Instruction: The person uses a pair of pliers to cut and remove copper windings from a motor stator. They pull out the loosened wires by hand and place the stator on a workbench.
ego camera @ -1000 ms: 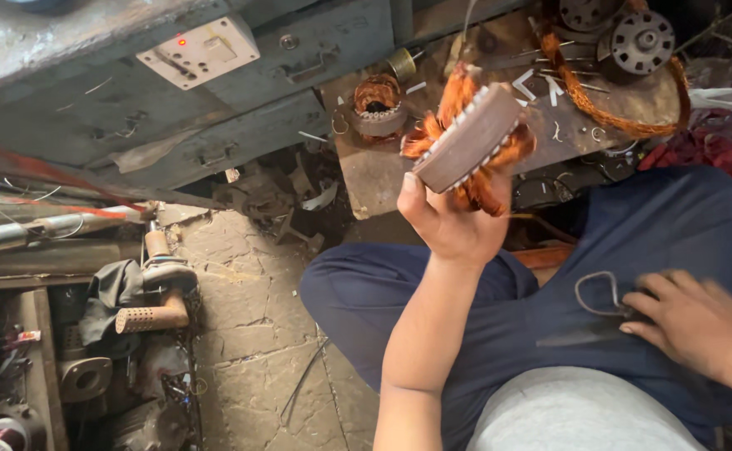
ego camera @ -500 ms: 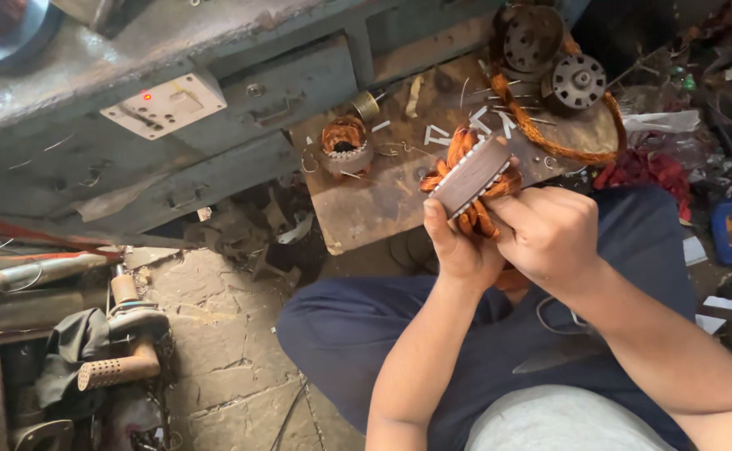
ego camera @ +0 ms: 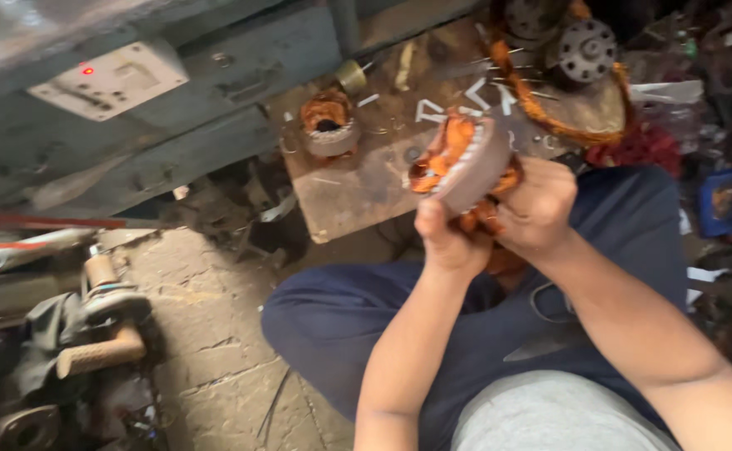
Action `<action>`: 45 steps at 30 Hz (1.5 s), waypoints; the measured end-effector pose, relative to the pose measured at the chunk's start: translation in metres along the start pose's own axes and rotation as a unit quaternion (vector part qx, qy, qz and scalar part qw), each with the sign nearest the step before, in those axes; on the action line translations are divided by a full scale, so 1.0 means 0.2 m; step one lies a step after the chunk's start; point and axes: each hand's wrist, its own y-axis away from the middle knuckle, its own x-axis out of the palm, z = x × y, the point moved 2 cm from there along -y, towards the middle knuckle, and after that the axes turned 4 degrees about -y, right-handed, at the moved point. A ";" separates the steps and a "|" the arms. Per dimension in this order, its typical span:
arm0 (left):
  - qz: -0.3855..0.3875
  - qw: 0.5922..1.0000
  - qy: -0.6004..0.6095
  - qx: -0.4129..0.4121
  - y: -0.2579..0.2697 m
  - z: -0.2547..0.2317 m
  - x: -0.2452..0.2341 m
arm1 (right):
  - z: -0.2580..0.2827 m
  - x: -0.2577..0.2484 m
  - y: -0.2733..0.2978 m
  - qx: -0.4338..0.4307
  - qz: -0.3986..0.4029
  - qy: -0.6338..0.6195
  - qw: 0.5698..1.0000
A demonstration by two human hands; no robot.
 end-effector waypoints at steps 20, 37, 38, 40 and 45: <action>0.133 0.934 0.327 0.043 0.00 -0.21 0.01 | -0.23 0.04 0.36 0.395 0.082 -0.048 0.914; 0.129 0.987 0.086 0.036 0.08 -0.19 0.15 | 0.37 -0.43 0.22 0.059 0.191 0.009 0.980; 0.136 0.986 0.091 0.024 0.10 -0.19 0.15 | 0.38 -0.37 0.16 0.045 0.183 0.010 0.982; 0.139 0.985 0.102 -0.003 0.12 -0.19 0.17 | 0.39 -0.26 0.06 0.033 0.169 0.006 0.985; 0.146 0.981 0.127 -0.010 0.10 -0.28 0.18 | 0.40 -0.13 -0.04 0.024 0.176 0.019 0.984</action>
